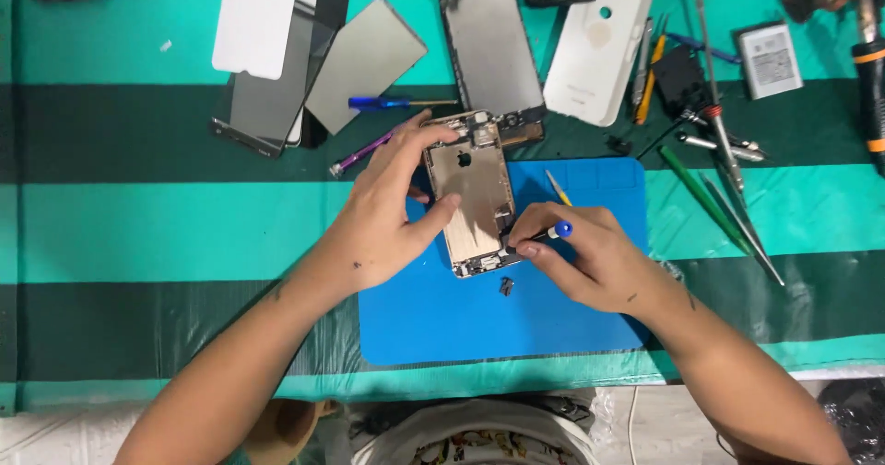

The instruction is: Disassembling a mobile phone to access and inspect internal components using a screwdriver and prying tools on a repair bench.

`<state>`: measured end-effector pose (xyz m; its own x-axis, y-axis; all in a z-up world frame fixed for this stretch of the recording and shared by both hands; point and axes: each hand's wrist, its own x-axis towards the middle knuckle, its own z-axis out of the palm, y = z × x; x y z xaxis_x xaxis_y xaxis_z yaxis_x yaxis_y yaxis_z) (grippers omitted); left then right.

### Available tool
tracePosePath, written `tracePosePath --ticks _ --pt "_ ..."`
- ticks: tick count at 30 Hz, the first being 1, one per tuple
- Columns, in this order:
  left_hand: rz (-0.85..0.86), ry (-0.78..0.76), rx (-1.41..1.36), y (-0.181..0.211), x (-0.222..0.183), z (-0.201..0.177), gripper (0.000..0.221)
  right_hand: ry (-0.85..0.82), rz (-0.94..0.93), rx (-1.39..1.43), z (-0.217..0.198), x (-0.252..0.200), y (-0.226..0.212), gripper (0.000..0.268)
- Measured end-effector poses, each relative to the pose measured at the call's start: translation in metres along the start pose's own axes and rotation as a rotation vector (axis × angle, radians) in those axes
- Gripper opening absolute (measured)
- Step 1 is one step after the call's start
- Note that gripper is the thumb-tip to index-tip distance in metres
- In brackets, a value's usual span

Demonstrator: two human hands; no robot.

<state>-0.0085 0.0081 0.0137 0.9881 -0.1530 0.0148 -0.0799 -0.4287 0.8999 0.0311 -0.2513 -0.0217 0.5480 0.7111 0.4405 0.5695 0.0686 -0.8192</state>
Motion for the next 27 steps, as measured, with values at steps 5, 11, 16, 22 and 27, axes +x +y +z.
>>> tracePosePath --ticks 5,11,16,22,27 --pt "0.034 -0.133 0.043 -0.007 0.0 -0.009 0.05 -0.213 0.148 -0.088 -0.007 0.015 -0.022 0.019" --pt "0.026 -0.172 0.062 -0.003 0.0 -0.013 0.048 -0.21 0.164 -0.097 -0.008 0.012 -0.02 0.02" --pt "0.074 -0.16 0.069 -0.004 0.0 -0.014 0.051 -0.193 0.167 -0.086 -0.008 0.012 -0.021 0.015" --pt "0.068 -0.214 0.054 -0.004 0.002 -0.015 0.066 -0.23 0.198 -0.068 -0.008 0.018 -0.025 0.01" --pt "0.078 -0.279 0.092 -0.005 0.001 -0.013 0.065 -0.312 0.185 -0.053 -0.01 0.017 -0.022 0.015"
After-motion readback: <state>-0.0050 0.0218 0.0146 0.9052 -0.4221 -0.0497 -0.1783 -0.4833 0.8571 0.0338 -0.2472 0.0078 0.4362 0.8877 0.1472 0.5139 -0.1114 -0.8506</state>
